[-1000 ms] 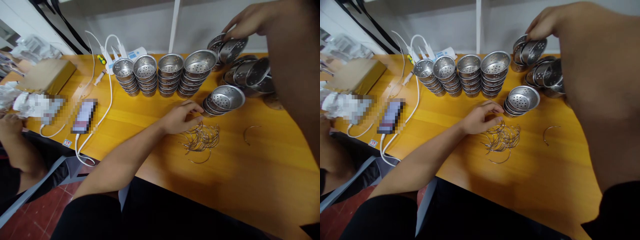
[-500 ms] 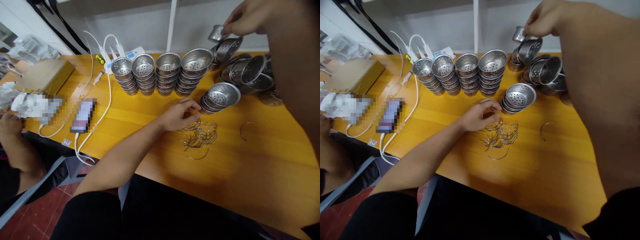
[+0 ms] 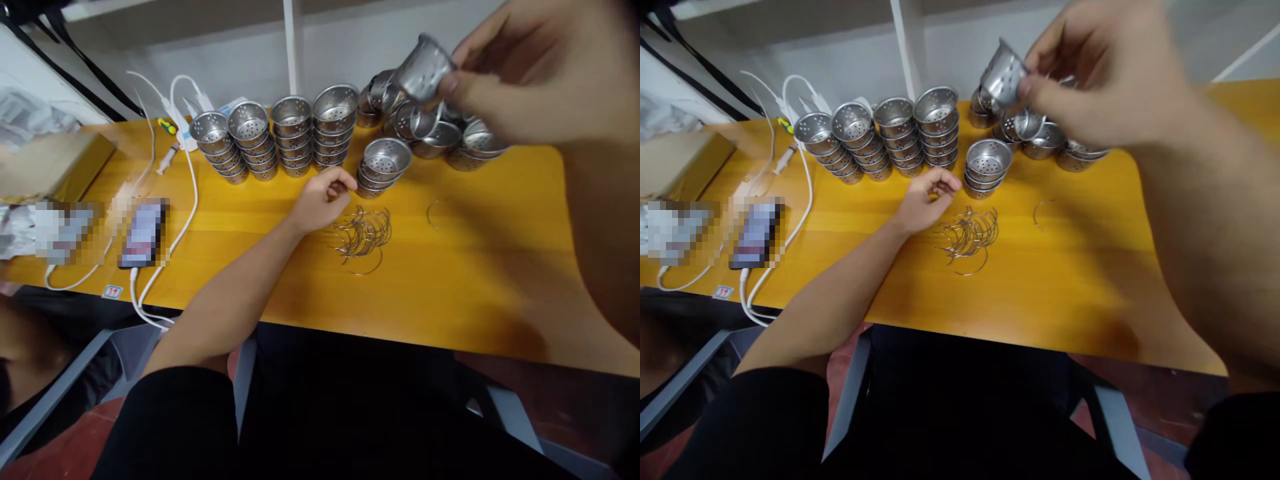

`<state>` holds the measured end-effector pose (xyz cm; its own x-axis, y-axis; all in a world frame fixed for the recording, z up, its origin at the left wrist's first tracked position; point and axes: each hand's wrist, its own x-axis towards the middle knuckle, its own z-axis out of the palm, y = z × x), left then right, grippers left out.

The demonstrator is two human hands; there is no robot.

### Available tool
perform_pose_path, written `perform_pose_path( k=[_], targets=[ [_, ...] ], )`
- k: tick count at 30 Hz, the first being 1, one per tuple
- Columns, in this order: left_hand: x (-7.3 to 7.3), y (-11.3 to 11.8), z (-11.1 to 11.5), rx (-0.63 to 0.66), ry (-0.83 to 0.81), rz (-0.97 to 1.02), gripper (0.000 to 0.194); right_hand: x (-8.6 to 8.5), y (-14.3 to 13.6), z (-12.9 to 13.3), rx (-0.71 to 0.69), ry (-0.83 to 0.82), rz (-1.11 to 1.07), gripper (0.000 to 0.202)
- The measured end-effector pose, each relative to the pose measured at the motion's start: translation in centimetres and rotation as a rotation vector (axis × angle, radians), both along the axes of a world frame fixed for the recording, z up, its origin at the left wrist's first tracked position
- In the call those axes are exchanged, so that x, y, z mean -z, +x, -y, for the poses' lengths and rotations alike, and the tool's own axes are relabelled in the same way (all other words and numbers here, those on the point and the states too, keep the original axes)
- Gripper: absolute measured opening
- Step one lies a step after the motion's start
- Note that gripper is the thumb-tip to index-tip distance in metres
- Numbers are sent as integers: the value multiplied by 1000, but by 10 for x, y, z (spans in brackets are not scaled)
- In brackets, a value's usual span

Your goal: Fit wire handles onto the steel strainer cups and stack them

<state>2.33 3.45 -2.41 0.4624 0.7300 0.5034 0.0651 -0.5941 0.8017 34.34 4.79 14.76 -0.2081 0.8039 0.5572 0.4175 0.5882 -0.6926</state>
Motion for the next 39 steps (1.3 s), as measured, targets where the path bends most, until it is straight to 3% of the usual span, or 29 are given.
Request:
perform_pose_path(
  k=[2, 4, 7, 10, 14, 18, 23, 27, 33, 39],
  targets=[
    [-7, 3, 5, -25, 15, 9, 26, 5, -1, 41, -114, -44, 78, 76],
    [-11, 8, 13, -23, 40, 14, 50, 12, -3, 68, -112, 64, 184, 62],
    [-12, 20, 22, -9, 67, -41, 96, 20, -12, 89, -133, 88, 293, 32],
    [-11, 30, 26, -5, 67, -90, 112, 24, -26, 100, -184, 80, 373, 19],
    [-14, 33, 22, -81, 129, -38, 107, 26, -43, 104, -237, 94, 523, 16],
    [-12, 30, 11, -55, 160, -50, 103, 31, -51, 100, -258, 51, 537, 18],
    [-10, 23, 0, 20, 358, -1, 93, 53, -60, 95, -253, 93, 441, 32],
    [-20, 15, 4, 37, 357, -115, 82, 71, -65, 90, -303, 107, 481, 25],
    [-22, 11, -4, -14, 428, -166, 92, 80, -58, 91, -190, 251, 393, 1],
    [-13, 7, -17, -95, 381, -267, 83, 88, -41, 95, -74, 230, 323, 25]
  ],
)
